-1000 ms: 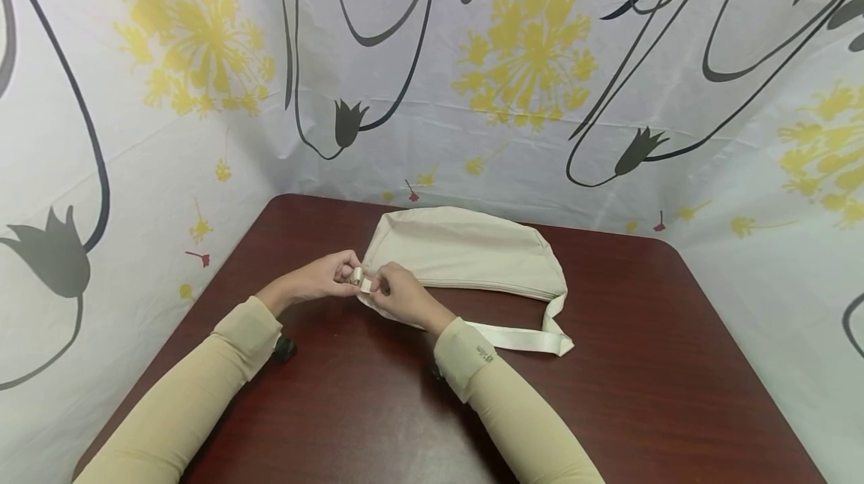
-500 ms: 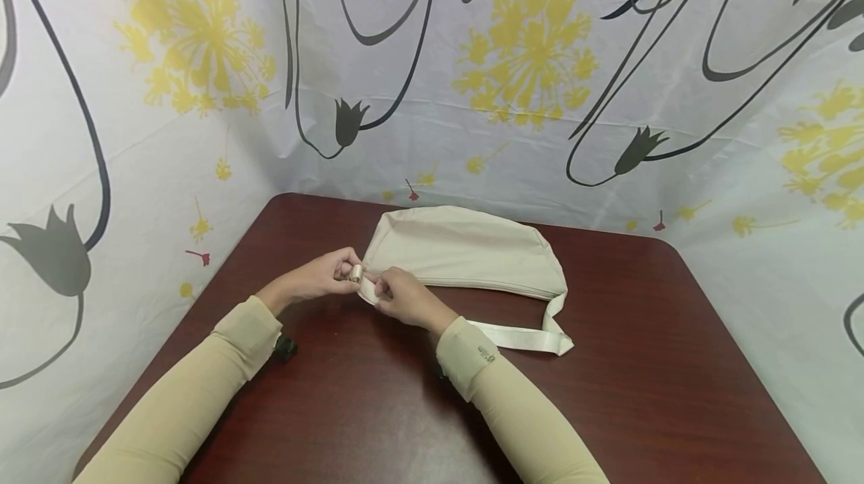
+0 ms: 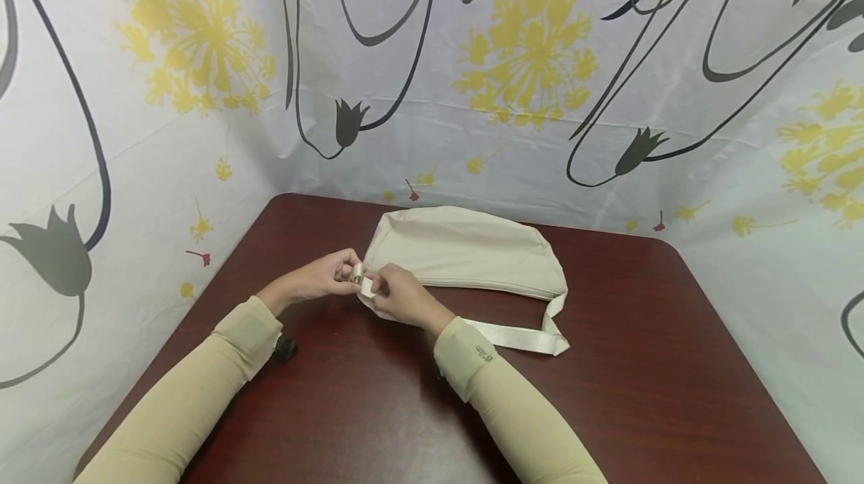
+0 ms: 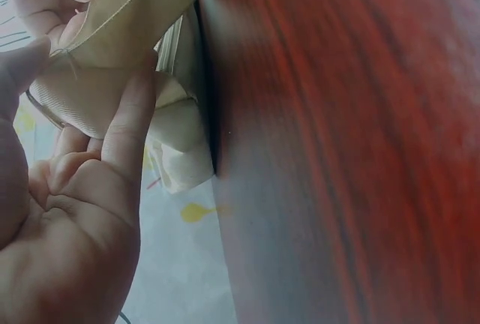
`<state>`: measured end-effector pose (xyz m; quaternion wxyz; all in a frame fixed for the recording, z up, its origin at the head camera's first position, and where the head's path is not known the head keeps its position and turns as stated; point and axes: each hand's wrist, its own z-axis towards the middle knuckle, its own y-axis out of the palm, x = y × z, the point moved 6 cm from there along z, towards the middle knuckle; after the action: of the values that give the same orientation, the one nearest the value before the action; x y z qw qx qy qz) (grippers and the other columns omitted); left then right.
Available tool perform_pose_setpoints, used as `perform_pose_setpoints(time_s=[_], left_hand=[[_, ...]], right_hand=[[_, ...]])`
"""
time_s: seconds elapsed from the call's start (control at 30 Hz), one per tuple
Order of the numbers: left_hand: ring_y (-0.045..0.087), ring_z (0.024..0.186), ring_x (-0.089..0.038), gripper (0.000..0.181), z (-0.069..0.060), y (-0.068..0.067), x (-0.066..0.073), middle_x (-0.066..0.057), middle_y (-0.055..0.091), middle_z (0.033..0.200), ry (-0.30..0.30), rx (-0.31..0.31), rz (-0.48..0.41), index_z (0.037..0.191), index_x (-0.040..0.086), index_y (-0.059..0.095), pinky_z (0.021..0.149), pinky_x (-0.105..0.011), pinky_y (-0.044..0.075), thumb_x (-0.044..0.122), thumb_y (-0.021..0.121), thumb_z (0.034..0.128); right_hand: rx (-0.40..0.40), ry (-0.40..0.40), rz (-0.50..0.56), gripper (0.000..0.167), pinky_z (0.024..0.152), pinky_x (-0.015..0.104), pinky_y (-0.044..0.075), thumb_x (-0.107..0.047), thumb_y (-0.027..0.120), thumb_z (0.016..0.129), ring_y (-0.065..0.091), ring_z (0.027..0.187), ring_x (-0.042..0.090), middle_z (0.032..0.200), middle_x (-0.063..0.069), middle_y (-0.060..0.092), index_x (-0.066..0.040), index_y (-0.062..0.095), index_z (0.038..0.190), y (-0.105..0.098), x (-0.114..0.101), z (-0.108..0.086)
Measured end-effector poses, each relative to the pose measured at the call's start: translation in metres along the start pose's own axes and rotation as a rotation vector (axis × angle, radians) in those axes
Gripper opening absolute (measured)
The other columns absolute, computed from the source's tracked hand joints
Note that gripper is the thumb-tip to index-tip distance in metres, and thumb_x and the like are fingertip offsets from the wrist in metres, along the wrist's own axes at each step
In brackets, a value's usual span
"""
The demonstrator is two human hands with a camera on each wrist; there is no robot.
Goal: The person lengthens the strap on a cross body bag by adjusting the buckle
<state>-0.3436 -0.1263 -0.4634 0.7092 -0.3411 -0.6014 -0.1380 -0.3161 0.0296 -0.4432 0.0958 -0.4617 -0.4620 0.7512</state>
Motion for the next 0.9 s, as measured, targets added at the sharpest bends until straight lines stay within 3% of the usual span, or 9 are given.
perform_pose_setpoints(time_s=[0.2, 0.4, 0.73, 0.9], left_hand=[[0.065, 0.087, -0.016, 0.028, 0.0002, 0.0007, 0.0, -0.011, 0.07, 0.096, 0.01, 0.001, -0.007, 0.109, -0.001, 0.044, 0.076, -0.025, 0.05, 0.001, 0.068, 0.0943], [0.066, 0.088, -0.015, 0.026, 0.0007, -0.0001, -0.001, -0.013, 0.071, 0.098, 0.014, 0.008, -0.001, 0.108, -0.001, 0.045, 0.075, -0.025, 0.05, 0.0, 0.068, 0.0944], [0.067, 0.091, -0.014, 0.027, -0.0011, -0.0015, 0.0016, -0.024, 0.071, 0.109, 0.031, 0.019, -0.022, 0.109, -0.004, 0.046, 0.077, -0.024, 0.051, -0.002, 0.068, 0.094], [0.069, 0.096, -0.015, 0.027, -0.0022, -0.001, 0.0032, -0.028, 0.069, 0.117, 0.031, 0.01, -0.032, 0.111, -0.005, 0.046, 0.079, -0.024, 0.051, -0.002, 0.067, 0.0947]], right_hand=[[0.014, 0.014, 0.029, 0.011, 0.084, 0.031, 0.05, -0.003, 0.071, 0.091, 0.059, 0.092, 0.017, 0.101, 0.005, 0.062, -0.005, 0.062, 0.096, -0.0012, -0.0027, -0.0005], [0.011, -0.009, -0.015, 0.009, 0.083, 0.031, 0.05, -0.005, 0.072, 0.092, 0.059, 0.092, 0.017, 0.102, 0.005, 0.061, -0.006, 0.063, 0.094, -0.0005, -0.0029, -0.0009], [-0.043, -0.019, -0.07, 0.016, 0.084, 0.032, 0.048, -0.008, 0.078, 0.086, 0.057, 0.09, 0.016, 0.095, 0.003, 0.062, -0.007, 0.063, 0.092, 0.0031, 0.0028, -0.0023], [-0.036, -0.063, -0.093, 0.016, 0.081, 0.03, 0.048, -0.004, 0.077, 0.084, 0.057, 0.086, 0.016, 0.09, 0.001, 0.061, -0.006, 0.062, 0.09, 0.0046, 0.0015, -0.0019]])
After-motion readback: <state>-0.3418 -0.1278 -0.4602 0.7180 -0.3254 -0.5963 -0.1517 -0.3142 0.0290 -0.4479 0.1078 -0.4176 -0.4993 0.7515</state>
